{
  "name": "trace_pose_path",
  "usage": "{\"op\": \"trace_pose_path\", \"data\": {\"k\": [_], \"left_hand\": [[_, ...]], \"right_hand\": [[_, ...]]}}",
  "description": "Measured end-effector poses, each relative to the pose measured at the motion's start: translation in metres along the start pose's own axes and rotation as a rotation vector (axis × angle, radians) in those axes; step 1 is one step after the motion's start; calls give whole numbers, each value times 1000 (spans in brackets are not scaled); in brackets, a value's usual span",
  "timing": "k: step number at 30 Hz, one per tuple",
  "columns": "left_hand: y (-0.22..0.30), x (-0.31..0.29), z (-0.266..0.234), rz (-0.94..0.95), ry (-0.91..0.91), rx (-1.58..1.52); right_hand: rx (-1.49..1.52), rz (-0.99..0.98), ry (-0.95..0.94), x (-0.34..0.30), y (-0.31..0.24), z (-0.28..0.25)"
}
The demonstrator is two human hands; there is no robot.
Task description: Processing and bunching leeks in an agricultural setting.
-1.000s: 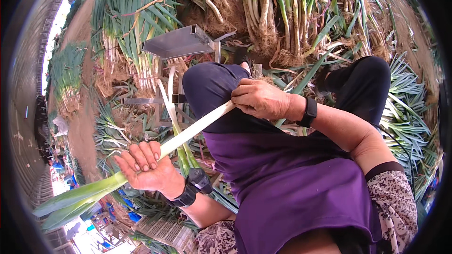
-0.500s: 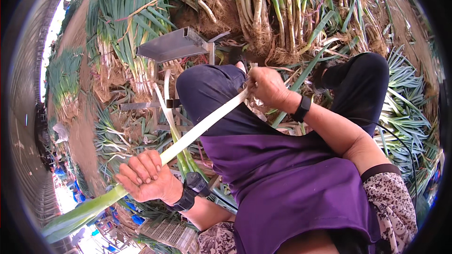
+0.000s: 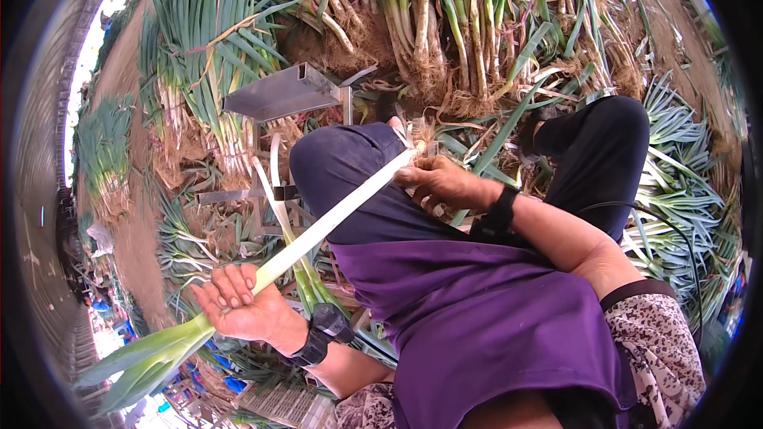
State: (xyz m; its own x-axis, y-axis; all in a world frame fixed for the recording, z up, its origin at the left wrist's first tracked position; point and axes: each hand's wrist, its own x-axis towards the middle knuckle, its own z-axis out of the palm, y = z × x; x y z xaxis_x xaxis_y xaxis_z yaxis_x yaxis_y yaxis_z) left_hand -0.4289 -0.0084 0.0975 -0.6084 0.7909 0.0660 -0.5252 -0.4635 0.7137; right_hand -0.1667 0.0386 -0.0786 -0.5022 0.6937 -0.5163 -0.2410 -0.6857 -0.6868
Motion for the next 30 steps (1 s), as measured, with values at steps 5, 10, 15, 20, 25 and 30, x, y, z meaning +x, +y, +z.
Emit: {"op": "trace_pose_path", "data": {"k": [5,10,15,20,25,30], "left_hand": [[-5,0,-8,-41,6,5],[-36,-12,5,-100,40,68],[-60,-24,25,-166,56,114],[17,8,22,-7,84,62],[-2,6,23,-19,127,66],[-16,1,21,-79,52,73]], "right_hand": [[-319,-284,260,25,12,-46],[-573,-159,436,38,32,-91],[-1116,-432,509,50,74,-149],[-955,194,549,31,101,-248],[-996,-305,493,11,37,-131],[-663,-387,267,6,-13,-55]]}}
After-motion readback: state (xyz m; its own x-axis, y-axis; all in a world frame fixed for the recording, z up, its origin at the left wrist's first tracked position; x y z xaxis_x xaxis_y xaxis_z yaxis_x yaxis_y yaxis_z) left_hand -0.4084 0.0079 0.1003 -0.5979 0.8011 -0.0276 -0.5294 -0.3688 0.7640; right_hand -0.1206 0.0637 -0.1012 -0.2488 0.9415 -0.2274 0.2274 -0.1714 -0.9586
